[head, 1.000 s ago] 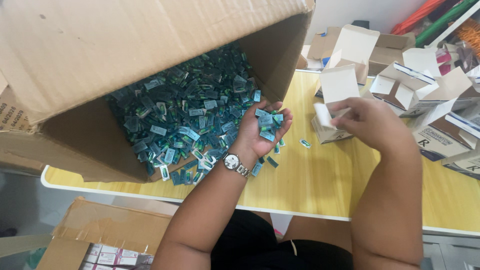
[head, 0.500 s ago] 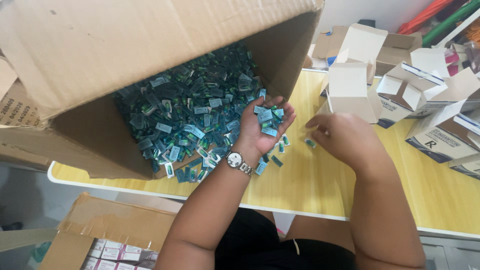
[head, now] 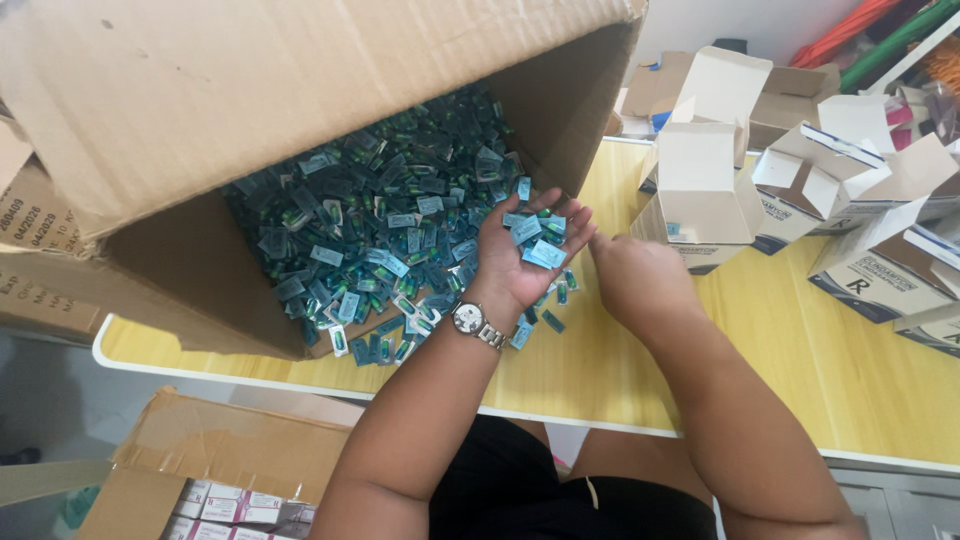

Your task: The person scoops small blue and green foil-wrapped items from a large cardboard box and places them into smaller white boxes on a table. The person repeats this process continuously, filling multiple small boxes.

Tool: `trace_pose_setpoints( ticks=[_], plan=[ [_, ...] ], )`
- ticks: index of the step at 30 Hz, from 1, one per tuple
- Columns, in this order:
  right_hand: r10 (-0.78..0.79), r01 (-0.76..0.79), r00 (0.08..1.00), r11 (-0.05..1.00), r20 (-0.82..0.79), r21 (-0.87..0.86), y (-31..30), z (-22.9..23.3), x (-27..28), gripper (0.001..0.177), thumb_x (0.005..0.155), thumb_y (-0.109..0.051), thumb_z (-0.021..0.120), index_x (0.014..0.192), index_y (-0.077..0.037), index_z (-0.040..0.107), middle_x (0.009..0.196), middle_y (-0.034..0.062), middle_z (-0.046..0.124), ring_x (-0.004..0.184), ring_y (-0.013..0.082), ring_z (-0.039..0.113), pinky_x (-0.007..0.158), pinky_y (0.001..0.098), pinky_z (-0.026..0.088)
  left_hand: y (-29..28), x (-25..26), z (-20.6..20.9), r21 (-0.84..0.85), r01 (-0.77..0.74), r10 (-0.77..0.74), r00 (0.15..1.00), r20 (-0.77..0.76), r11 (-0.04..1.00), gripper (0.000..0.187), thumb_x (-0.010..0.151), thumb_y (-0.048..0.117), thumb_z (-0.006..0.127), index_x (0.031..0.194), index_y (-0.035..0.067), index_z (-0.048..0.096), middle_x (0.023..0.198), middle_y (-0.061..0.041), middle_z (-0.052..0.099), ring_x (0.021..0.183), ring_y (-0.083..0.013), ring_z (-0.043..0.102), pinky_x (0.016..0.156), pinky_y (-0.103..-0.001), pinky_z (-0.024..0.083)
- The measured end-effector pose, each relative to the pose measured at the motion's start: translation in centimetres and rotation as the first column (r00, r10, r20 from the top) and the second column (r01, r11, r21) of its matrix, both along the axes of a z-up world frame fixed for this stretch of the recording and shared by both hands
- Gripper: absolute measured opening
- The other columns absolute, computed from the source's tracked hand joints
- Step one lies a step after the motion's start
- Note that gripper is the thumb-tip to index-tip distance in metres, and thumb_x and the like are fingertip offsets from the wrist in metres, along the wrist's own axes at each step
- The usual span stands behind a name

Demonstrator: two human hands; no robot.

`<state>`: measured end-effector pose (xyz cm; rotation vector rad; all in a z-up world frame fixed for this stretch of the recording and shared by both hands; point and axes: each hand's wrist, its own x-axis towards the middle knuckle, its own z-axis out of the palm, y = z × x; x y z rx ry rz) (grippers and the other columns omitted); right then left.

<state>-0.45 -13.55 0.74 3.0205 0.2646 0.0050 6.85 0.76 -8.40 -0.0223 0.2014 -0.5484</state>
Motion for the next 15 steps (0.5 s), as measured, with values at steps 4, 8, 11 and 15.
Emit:
trace_pose_setpoints(
  ticks=[4, 8, 11, 15],
  plan=[
    [-0.004, -0.119, 0.942, 0.932, 0.337, 0.343, 0.3, 2.5, -1.3, 0.020, 0.088, -0.013, 0.069, 0.107, -0.010, 0.075, 0.098, 0.0143, 0.073, 0.078, 0.0349, 0.071, 0.071, 0.0456, 0.056, -0.1, 0.0, -0.5, -0.024, -0.036, 0.037, 0.999, 0.035, 0.999, 0.046, 0.102, 0.039, 0.048, 0.115, -0.004, 0.060, 0.109, -0.026, 0.064, 0.113, -0.0441, 0.061, 0.105, -0.059, 0.050],
    [0.093, -0.220, 0.972, 0.677, 0.215, 0.702, 1.3, 3.6, -1.8, 0.022, 0.084, -0.010, 0.073, 0.106, -0.007, 0.073, 0.097, 0.0130, 0.071, 0.082, 0.0235, 0.075, 0.073, 0.0364, 0.061, -0.3, -0.3, -0.7, 0.090, -0.031, 0.025, 0.997, 0.068, 0.995, 0.050, 0.101, 0.047, 0.042, 0.114, 0.002, 0.062, 0.107, -0.022, 0.067, 0.108, -0.0394, 0.064, 0.093, -0.055, 0.052],
    [0.155, -0.248, 0.968, 0.721, 0.198, 0.647, 2.4, 3.3, -1.7, 0.023, 0.081, -0.009, 0.078, 0.104, -0.006, 0.075, 0.101, 0.0149, 0.070, 0.079, 0.0261, 0.073, 0.074, 0.0392, 0.058, -0.4, -0.5, -0.9, 0.141, -0.015, 0.006, 0.997, 0.071, 0.990, 0.050, 0.101, 0.049, 0.040, 0.112, 0.006, 0.062, 0.106, -0.018, 0.068, 0.103, -0.0345, 0.065, 0.090, -0.056, 0.051],
    [0.242, -0.335, 0.942, 0.664, 0.231, 0.669, 2.5, 2.9, -1.7, 0.026, 0.081, -0.009, 0.078, 0.106, -0.004, 0.074, 0.110, 0.0172, 0.068, 0.078, 0.0288, 0.072, 0.072, 0.0394, 0.057, -0.6, -0.3, -1.3, 0.092, -0.022, 0.013, 0.994, 0.105, 0.996, 0.051, 0.104, 0.050, 0.040, 0.113, 0.006, 0.063, 0.107, -0.018, 0.069, 0.102, -0.0339, 0.066, 0.090, -0.051, 0.052]
  ],
)
